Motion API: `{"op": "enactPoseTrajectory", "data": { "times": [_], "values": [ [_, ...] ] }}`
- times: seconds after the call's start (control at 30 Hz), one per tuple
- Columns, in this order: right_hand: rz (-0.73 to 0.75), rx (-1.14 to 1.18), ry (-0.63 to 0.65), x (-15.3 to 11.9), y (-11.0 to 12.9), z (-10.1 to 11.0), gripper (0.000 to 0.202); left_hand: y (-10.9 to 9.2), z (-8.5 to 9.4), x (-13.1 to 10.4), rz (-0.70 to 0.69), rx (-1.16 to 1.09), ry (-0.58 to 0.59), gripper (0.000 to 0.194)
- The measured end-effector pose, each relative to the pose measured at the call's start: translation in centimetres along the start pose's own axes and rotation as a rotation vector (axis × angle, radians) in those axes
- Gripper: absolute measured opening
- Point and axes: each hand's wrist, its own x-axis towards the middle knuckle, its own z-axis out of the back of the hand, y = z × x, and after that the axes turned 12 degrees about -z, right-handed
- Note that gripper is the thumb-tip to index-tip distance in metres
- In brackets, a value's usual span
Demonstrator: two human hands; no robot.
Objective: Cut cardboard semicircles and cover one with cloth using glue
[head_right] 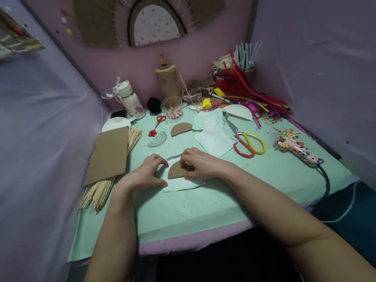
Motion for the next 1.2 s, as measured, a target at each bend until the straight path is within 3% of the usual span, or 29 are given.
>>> {"op": "enactPoseTrajectory", "data": {
  "times": [0.17,0.27,0.4,0.67,1.2],
  "values": [
    [0.028,0.017,0.012,0.2,-0.6,-0.1,0.021,-1.4,-0.6,1.2,-0.23,-0.034,-0.149,0.027],
    [0.033,0.087,-0.012,0.0,-1.5,0.9,0.023,-2.2,-1.2,1.8,-0.315,-0.036,-0.119,0.022],
    [-0.079,0.18,-0.114,-0.2,-2.9,2.5,0.021,-2.3,-1.6,2.1,-0.321,-0.007,-0.131,0.021],
    [-0.129,0.052,0.018,0.0,-2.6,2.0,0.019,-1.8,-2.3,2.5,-0.405,0.026,-0.142,0.024],
    [-0.151,0.043,0.045,0.0,-2.5,2.1,0.019,-1.9,-2.1,2.6,-0.376,-0.005,-0.094,0.026]
  ]
}}
